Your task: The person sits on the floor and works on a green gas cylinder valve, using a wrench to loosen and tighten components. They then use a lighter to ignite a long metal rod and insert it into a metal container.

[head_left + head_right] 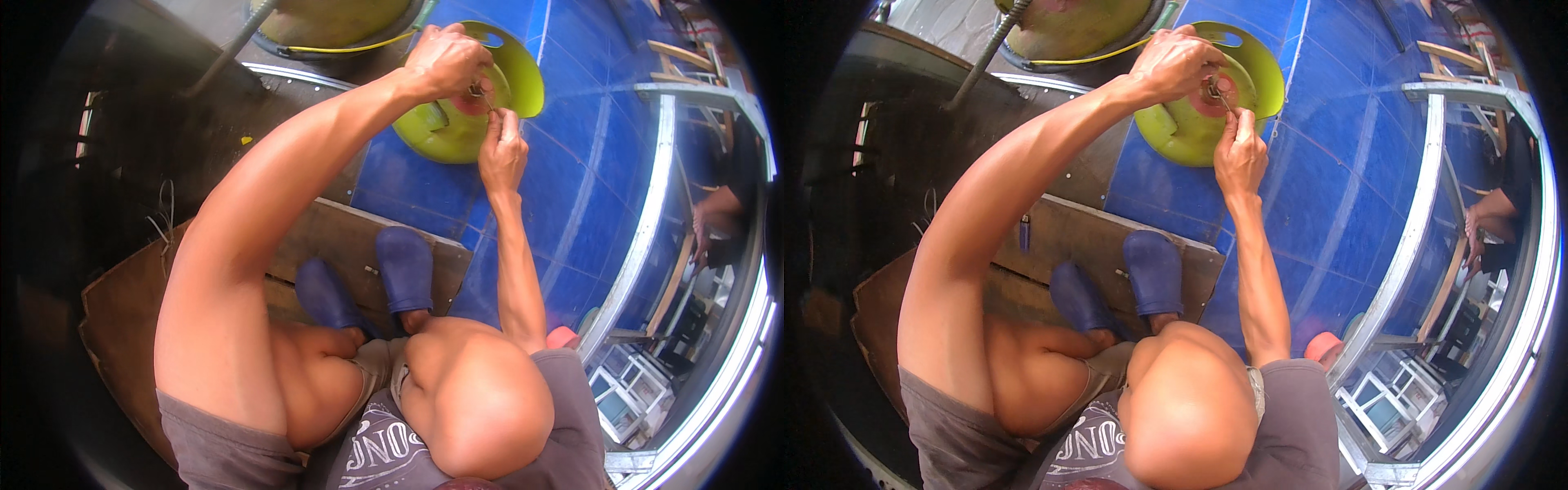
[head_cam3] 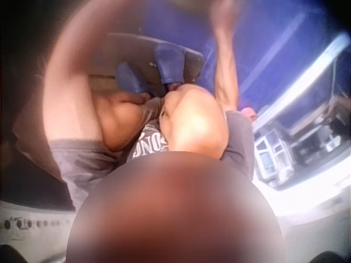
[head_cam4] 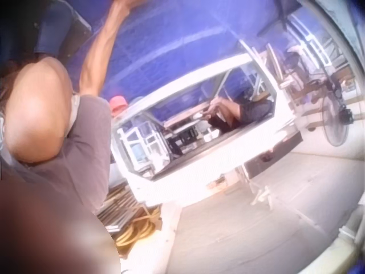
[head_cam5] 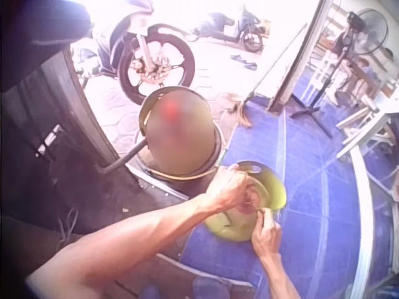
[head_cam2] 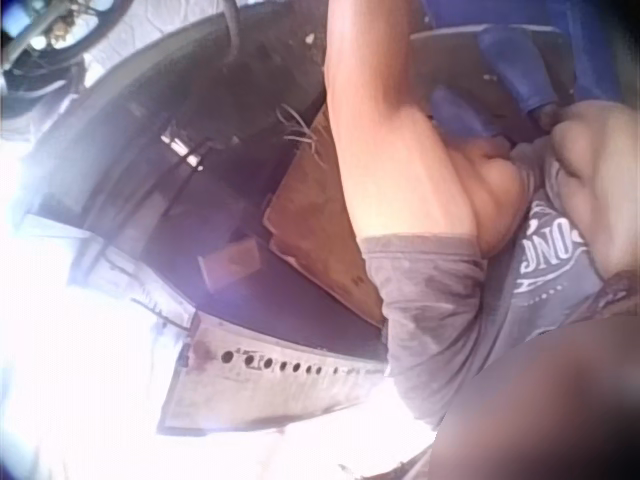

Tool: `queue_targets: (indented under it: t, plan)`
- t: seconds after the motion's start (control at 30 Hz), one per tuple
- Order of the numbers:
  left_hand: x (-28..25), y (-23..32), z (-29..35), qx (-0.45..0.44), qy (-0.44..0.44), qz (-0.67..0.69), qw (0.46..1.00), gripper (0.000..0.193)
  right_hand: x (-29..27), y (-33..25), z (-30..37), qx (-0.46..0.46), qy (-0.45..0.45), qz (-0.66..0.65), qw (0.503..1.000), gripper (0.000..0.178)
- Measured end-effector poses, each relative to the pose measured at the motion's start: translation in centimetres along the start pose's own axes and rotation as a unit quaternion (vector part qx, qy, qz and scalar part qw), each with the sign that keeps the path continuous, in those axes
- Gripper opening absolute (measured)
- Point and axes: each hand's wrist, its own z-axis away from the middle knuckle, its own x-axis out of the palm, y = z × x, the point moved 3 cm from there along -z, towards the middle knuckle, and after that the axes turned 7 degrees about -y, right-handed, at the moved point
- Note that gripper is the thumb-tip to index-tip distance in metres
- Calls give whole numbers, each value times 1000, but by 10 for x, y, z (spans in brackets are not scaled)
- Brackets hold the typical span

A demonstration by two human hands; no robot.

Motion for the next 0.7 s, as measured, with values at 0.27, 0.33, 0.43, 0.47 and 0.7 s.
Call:
queue_targets:
  t: [0.27, 0.33, 0.43, 0.47, 0.7]
  plan:
    - [-3, 1, 10, -58, 149, 14, 987, 39, 2, 5, 4, -9, 84, -22, 996, 21]
    - [-1, 1, 13, -90, 142, 13, 986, 42, 3, 12, -2, -39, 68, -10, 997, 21]
    - [0, 3, 13, -76, 131, 8, 988, 43, 6, 22, -12, -58, 54, -10, 997, 22]
    - [0, 2, 12, -64, 119, 1, 991, 43, 7, 24, -14, -56, 49, -20, 997, 22]
    - [-1, 4, 12, -32, 112, -2, 993, 45, 13, 27, -10, -40, 54, -55, 996, 20]
